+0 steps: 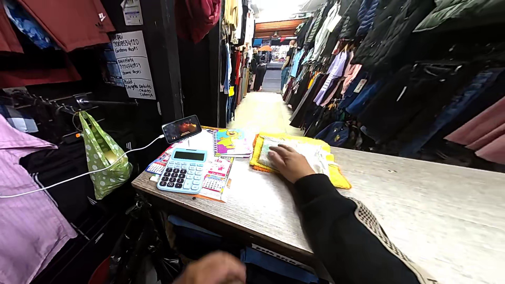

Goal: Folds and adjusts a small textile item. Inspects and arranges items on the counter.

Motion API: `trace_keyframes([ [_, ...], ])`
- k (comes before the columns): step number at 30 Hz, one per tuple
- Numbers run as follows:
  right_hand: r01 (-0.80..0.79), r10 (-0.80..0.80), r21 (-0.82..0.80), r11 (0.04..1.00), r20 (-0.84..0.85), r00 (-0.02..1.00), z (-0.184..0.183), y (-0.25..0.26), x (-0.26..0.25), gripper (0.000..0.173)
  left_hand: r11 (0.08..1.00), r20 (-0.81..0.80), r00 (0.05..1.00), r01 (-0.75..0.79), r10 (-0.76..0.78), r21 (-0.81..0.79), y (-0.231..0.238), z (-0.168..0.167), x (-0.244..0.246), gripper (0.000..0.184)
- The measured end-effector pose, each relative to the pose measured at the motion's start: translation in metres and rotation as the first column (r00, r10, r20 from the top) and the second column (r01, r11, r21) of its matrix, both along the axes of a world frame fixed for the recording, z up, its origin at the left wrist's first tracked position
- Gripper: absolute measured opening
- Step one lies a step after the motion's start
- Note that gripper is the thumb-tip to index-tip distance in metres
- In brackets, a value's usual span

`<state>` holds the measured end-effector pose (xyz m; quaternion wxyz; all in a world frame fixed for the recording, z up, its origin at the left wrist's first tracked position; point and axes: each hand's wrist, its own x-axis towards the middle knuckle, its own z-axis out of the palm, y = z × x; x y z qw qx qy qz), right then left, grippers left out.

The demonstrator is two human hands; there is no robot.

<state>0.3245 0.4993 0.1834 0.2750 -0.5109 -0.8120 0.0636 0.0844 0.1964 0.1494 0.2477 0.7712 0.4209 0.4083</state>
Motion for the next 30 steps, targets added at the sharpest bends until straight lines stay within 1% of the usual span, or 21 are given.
trace_keyframes([
  [1, 0.0, 0.0, -0.037, 0.999, 0.024, 1.0, 0.0, -0.002, -0.001, 0.048, 0.988, -0.042, 0.997, -0.059, 0.065, 0.14, 0.031, 0.018, 0.006, 0.019],
  [2, 0.012, -0.008, -0.068, 0.998, 0.055, 0.998, 0.0, -0.002, -0.001, 0.047, 0.967, -0.101, 0.985, -0.114, 0.139, 0.227, 0.066, 0.035, 0.012, 0.024],
  [3, 0.027, -0.021, -0.083, 0.996, 0.073, 0.997, 0.0, -0.002, 0.0, 0.046, 0.954, -0.17, 0.965, -0.15, 0.198, 0.261, 0.102, 0.051, 0.019, 0.029],
  [5, 0.074, -0.071, -0.056, 0.996, 0.048, 0.996, -0.006, 0.003, 0.002, 0.037, 0.941, -0.31, 0.902, -0.227, 0.3, 0.25, 0.171, 0.075, 0.033, 0.042],
  [7, 0.138, -0.137, -0.05, 0.989, 0.02, 0.99, -0.007, 0.005, 0.005, 0.03, 0.924, -0.49, 0.791, -0.37, 0.367, 0.096, 0.23, 0.081, 0.043, 0.069],
  [9, 0.211, -0.209, -0.089, 0.973, 0.025, 0.978, 0.0, 0.002, 0.008, 0.029, 0.877, -0.597, 0.688, -0.478, 0.413, 0.056, 0.275, 0.066, 0.044, 0.095],
  [10, 0.236, -0.233, -0.117, 0.965, 0.042, 0.972, 0.006, -0.001, 0.008, 0.03, 0.857, -0.587, 0.67, -0.507, 0.455, 0.086, 0.285, 0.053, 0.044, 0.101],
  [11, 0.25, -0.244, -0.15, 0.957, 0.062, 0.968, 0.014, -0.005, 0.008, 0.033, 0.836, -0.535, 0.672, -0.533, 0.512, 0.132, 0.286, 0.041, 0.044, 0.1],
  [12, 0.256, -0.245, -0.169, 0.952, 0.08, 0.966, 0.018, -0.008, 0.008, 0.035, 0.807, -0.456, 0.677, -0.556, 0.578, 0.198, 0.276, 0.035, 0.048, 0.093],
  [13, 0.251, -0.239, -0.177, 0.952, 0.088, 0.967, 0.021, -0.01, 0.007, 0.035, 0.803, -0.469, 0.669, -0.57, 0.577, 0.175, 0.253, 0.047, 0.057, 0.083],
  [14, 0.245, -0.232, -0.175, 0.954, 0.089, 0.969, 0.021, -0.01, 0.006, 0.034, 0.801, -0.747, 0.598, -0.58, 0.292, -0.15, 0.226, 0.099, 0.066, 0.075],
  [15, 0.242, -0.229, -0.176, 0.954, 0.092, 0.969, 0.02, -0.011, 0.004, 0.032, 0.803, -0.783, 0.559, -0.581, 0.273, -0.135, 0.226, 0.102, 0.067, 0.07],
  [16, 0.243, -0.228, -0.181, 0.953, 0.099, 0.969, 0.019, -0.011, 0.002, 0.031, 0.779, -0.552, 0.569, -0.556, 0.61, 0.288, 0.252, 0.046, 0.055, 0.068],
  [17, 0.243, -0.227, -0.181, 0.953, 0.103, 0.968, 0.018, -0.01, 0.0, 0.03, 0.787, -0.544, 0.584, -0.55, 0.602, 0.28, 0.275, 0.033, 0.048, 0.071],
  [18, 0.242, -0.228, -0.173, 0.955, 0.099, 0.969, 0.016, -0.011, -0.001, 0.03, 0.812, -0.613, 0.581, -0.553, 0.536, 0.187, 0.287, 0.036, 0.046, 0.074],
  [20, 0.24, -0.231, -0.153, 0.958, 0.076, 0.97, 0.011, -0.01, -0.001, 0.027, 0.821, -0.686, 0.556, -0.562, 0.469, 0.106, 0.29, 0.046, 0.048, 0.074],
  [22, 0.233, -0.221, -0.18, 0.956, 0.085, 0.972, 0.015, -0.012, 0.001, 0.028, 0.813, -0.678, 0.559, -0.574, 0.476, 0.098, 0.282, 0.058, 0.049, 0.07],
  [24, 0.22, -0.208, -0.179, 0.959, 0.084, 0.975, 0.013, -0.011, 0.001, 0.028, 0.798, -0.587, 0.611, -0.593, 0.532, 0.106, 0.27, 0.064, 0.044, 0.064],
  [26, 0.207, -0.2, -0.144, 0.968, 0.058, 0.978, 0.008, -0.009, 0.002, 0.027, 0.766, -0.45, 0.656, -0.635, 0.606, 0.104, 0.257, 0.068, 0.036, 0.056],
  [27, 0.203, -0.2, -0.12, 0.972, 0.041, 0.979, 0.005, -0.007, 0.002, 0.026, 0.748, -0.375, 0.671, -0.655, 0.639, 0.102, 0.253, 0.067, 0.032, 0.054],
  [30, 0.188, -0.186, -0.153, 0.97, 0.03, 0.982, 0.01, -0.011, 0.004, 0.026, 0.732, -0.184, 0.711, -0.675, 0.679, 0.096, 0.249, 0.06, 0.023, 0.048],
])
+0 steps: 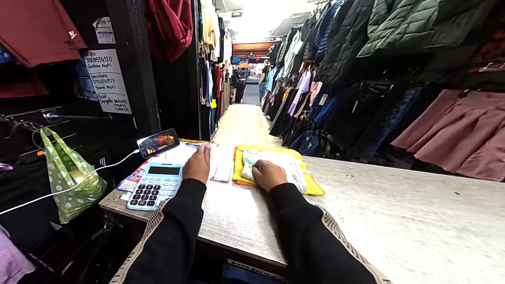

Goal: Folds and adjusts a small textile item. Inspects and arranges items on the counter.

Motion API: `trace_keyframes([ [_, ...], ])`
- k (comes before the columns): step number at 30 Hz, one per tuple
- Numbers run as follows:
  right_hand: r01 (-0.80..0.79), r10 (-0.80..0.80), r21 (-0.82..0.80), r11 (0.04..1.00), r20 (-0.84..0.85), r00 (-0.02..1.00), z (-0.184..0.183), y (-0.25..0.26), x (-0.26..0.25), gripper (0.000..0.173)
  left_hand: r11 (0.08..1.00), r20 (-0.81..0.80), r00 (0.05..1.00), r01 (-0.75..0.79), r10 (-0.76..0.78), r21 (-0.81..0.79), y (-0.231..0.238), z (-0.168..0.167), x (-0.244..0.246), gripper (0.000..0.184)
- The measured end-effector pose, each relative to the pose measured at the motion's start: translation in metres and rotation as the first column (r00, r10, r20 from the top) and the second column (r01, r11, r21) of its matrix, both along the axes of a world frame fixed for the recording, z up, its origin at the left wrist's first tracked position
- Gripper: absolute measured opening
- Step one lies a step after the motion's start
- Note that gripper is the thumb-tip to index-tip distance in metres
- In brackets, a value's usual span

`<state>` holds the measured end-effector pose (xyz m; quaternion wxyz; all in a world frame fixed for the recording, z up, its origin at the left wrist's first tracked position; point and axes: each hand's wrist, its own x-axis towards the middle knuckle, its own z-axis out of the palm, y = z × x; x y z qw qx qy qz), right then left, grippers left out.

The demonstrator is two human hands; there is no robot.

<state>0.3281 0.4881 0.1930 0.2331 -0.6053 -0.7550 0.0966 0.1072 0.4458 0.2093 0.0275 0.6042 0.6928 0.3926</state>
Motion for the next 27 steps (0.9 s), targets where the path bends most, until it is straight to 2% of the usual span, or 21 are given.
trace_keyframes([
  [5, 0.011, -0.011, 0.009, 1.0, -0.019, 1.0, 0.001, -0.001, 0.001, 0.026, 0.999, 0.091, 0.995, 0.028, -0.031, 0.039, 0.002, -0.003, -0.001, 0.045],
  [8, -0.092, 0.116, 0.232, 0.968, -0.096, 0.989, -0.006, 0.001, -0.001, 0.034, 0.995, 0.139, 0.988, 0.055, -0.067, 0.089, 0.002, -0.005, -0.003, 0.045],
  [10, -0.252, 0.288, 0.392, 0.885, -0.034, 0.957, -0.01, -0.002, -0.016, 0.038, 0.989, 0.202, 0.976, 0.056, -0.082, 0.134, 0.0, -0.005, -0.003, 0.047],
  [11, -0.35, 0.367, 0.379, 0.856, 0.03, 0.93, -0.012, -0.005, -0.025, 0.039, 0.988, 0.238, 0.967, 0.052, -0.086, 0.147, 0.0, -0.003, -0.003, 0.047],
  [13, -0.47, 0.452, 0.222, 0.854, 0.13, 0.882, -0.015, -0.011, -0.04, 0.041, 0.989, 0.307, 0.948, 0.035, -0.078, 0.143, 0.0, -0.002, -0.004, 0.05],
  [16, -0.496, 0.481, 0.069, 0.866, 0.162, 0.862, -0.015, -0.014, -0.043, 0.039, 0.989, 0.397, 0.917, -0.026, -0.034, 0.144, -0.001, -0.001, -0.007, 0.053],
  [18, -0.495, 0.483, 0.069, 0.866, 0.142, 0.864, -0.013, -0.013, -0.04, 0.035, 0.989, 0.454, 0.891, -0.07, 0.003, 0.131, -0.001, 0.001, -0.011, 0.056],
  [22, -0.489, 0.479, 0.082, 0.868, 0.12, 0.87, -0.014, -0.011, -0.039, 0.031, 0.972, 0.542, 0.835, -0.199, 0.099, 0.128, 0.007, 0.0, -0.017, 0.048],
  [27, -0.479, 0.469, 0.11, 0.871, 0.107, 0.877, -0.017, -0.008, -0.038, 0.031, 0.972, 0.593, 0.796, -0.216, 0.122, 0.09, 0.008, 0.0, -0.018, 0.045],
])
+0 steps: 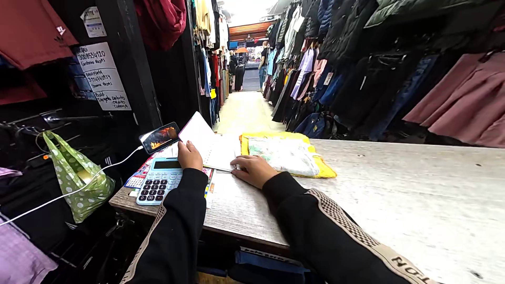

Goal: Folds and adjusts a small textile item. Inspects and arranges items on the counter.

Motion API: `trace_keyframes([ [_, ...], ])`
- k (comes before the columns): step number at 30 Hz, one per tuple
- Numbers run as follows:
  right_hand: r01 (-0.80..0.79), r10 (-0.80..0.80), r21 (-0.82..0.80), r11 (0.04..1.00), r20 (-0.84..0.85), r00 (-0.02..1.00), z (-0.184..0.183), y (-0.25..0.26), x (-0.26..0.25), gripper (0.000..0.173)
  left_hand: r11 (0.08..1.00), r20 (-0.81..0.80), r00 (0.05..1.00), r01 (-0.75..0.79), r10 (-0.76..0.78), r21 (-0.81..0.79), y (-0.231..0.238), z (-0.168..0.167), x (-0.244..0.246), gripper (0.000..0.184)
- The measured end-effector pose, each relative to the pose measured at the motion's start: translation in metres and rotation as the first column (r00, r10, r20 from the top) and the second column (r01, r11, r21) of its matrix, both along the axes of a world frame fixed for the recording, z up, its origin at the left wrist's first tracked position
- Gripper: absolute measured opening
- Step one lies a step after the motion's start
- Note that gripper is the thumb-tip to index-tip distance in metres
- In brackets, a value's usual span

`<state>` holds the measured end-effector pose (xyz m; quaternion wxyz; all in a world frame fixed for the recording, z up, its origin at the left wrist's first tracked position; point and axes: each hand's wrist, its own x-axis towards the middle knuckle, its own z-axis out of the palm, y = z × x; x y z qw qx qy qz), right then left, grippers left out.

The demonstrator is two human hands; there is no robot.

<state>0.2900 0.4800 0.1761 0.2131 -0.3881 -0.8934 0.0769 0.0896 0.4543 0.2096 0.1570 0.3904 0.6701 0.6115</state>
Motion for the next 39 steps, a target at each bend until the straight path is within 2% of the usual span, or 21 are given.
trace_keyframes([
  [9, 0.033, -0.034, -0.03, 0.999, -0.039, 0.999, 0.0015, -0.0001, 0.0012, 0.028, 0.992, 0.084, 0.996, 0.011, -0.023, 0.129, 0.0044, -0.0047, 0.0013, 0.043],
  [25, 0.025, -0.026, -0.007, 1.0, -0.06, 0.998, -0.0012, 0.0008, 0.0014, 0.031, 0.988, 0.083, 0.996, 0.022, -0.035, 0.152, 0.0045, -0.0052, 0.0014, 0.045],
  [39, 0.041, -0.042, -0.015, 0.999, -0.085, 0.995, -0.0026, 0.0044, 0.0016, 0.031, 0.979, 0.172, 0.984, 0.003, -0.039, 0.205, 0.008, -0.0072, 0.0005, 0.047],
])
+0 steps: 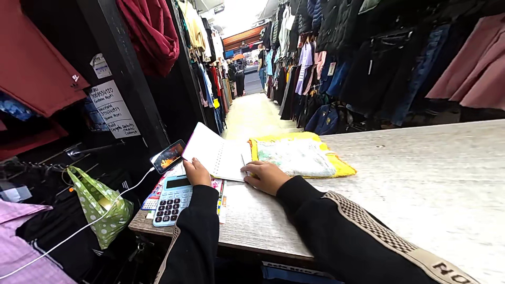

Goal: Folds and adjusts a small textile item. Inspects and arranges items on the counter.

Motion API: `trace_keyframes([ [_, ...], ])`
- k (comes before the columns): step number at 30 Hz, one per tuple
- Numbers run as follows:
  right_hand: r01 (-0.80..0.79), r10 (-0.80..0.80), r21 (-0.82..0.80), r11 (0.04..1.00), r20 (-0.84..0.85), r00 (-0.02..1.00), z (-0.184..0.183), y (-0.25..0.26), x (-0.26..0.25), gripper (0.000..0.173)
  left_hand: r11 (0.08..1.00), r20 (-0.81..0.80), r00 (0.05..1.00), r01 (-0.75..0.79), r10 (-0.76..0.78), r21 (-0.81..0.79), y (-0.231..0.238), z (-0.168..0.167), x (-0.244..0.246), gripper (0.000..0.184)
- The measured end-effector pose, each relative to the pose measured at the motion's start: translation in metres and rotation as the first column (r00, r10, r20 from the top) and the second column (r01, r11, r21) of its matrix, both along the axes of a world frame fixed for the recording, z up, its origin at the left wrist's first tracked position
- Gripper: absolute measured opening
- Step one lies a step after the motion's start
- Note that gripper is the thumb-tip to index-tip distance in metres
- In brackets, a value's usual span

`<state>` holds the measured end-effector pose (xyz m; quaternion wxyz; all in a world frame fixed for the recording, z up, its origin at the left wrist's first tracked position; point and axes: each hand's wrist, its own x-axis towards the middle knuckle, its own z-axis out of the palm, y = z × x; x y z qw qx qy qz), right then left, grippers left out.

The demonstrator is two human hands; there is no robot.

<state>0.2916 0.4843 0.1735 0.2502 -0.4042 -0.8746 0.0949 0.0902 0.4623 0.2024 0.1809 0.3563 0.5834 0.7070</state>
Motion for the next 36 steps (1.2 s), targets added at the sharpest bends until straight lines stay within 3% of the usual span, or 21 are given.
trace_keyframes([
  [36, -0.005, 0.004, -0.024, 1.0, -0.014, 1.0, 0.0019, -0.0029, 0.0009, 0.03, 1.0, 0.04, 0.999, 0.008, -0.009, 0.03, 0.0024, -0.0044, 0.0, 0.046],
])
